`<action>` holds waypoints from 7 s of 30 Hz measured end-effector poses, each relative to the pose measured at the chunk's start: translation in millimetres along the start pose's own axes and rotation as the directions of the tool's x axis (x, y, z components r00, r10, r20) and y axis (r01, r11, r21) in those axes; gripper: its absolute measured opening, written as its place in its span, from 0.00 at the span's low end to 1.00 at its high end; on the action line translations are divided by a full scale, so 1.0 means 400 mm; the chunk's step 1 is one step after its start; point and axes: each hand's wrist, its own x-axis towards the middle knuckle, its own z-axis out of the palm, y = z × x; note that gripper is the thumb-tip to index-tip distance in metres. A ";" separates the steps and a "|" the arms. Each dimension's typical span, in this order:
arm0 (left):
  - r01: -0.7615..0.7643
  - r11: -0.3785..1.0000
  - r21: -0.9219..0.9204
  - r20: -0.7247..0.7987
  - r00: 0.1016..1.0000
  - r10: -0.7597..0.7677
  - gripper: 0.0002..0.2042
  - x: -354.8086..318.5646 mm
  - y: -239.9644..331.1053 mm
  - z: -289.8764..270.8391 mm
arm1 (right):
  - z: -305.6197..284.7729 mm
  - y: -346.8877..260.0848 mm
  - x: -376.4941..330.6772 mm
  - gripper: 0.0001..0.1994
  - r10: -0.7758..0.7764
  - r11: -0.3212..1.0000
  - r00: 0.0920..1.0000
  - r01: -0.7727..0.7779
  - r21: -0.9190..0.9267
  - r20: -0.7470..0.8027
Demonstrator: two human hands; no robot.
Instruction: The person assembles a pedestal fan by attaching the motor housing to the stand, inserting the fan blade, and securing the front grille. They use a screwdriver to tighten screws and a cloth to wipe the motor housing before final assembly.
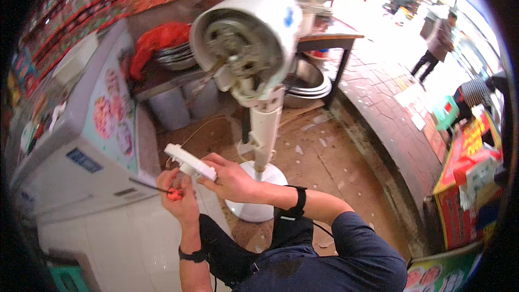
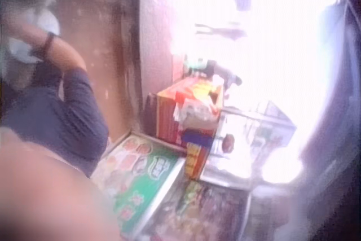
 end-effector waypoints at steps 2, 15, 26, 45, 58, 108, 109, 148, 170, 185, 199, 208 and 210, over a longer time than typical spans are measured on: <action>-0.095 0.984 -0.148 0.101 0.989 0.111 0.18 0.005 0.010 0.033 | -0.033 -0.018 -0.004 0.16 -0.092 0.995 0.994 0.090 -0.039 -0.062; -0.322 0.937 -0.137 0.067 0.941 0.333 0.22 0.049 0.149 0.114 | -0.163 -0.150 -0.039 0.36 -0.290 0.948 0.949 0.268 -0.171 -0.121; -0.527 0.807 -0.266 0.076 0.823 0.563 0.23 0.149 0.333 0.237 | -0.434 -0.115 0.076 0.70 -0.327 0.922 0.779 0.138 -0.362 -0.535; -0.661 0.731 -0.168 0.122 0.722 0.681 0.22 0.250 0.327 0.364 | -0.419 -0.093 0.145 0.71 -0.236 0.960 0.869 0.277 0.032 -0.434; -0.681 0.712 -0.171 0.161 0.693 0.702 0.20 0.261 0.357 0.372 | -0.445 -0.110 0.117 0.76 -0.354 0.866 0.878 0.438 0.240 -0.323; -0.352 0.849 -0.394 0.090 0.904 0.417 0.20 0.241 0.354 0.341 | -0.455 -0.118 0.204 0.69 0.031 0.759 0.893 0.271 0.593 -0.449; -0.348 0.837 -0.423 0.050 0.913 0.405 0.19 0.236 0.355 0.342 | -0.459 -0.118 0.204 0.69 0.020 0.718 0.907 0.280 0.638 -0.420; -0.321 0.879 -0.352 0.097 0.922 0.375 0.19 0.244 0.357 0.368 | -0.466 -0.130 0.222 0.46 -0.021 0.720 0.907 0.305 0.623 -0.420; -0.370 0.871 -0.323 0.069 0.909 0.412 0.18 0.238 0.367 0.392 | -0.478 -0.091 0.234 0.49 -0.038 0.765 0.908 0.295 0.572 -0.418; -0.383 0.863 -0.328 0.077 0.900 0.429 0.20 0.239 0.358 0.397 | -0.493 -0.149 0.262 0.50 0.054 0.605 0.963 0.179 0.776 -0.264; -0.416 0.860 -0.297 0.116 0.878 0.465 0.25 0.250 0.354 0.395 | -0.488 -0.152 0.270 0.41 0.079 0.507 0.964 0.181 0.843 -0.254; -0.185 0.937 -0.296 0.298 0.914 0.275 0.45 0.237 0.357 0.368 | -0.479 -0.142 0.275 0.43 0.088 0.637 0.906 0.269 0.723 -0.414; -0.233 0.908 -0.347 0.328 0.877 0.351 0.47 0.236 0.361 0.371 | -0.475 -0.143 0.273 0.41 0.043 0.652 0.890 0.319 0.688 -0.453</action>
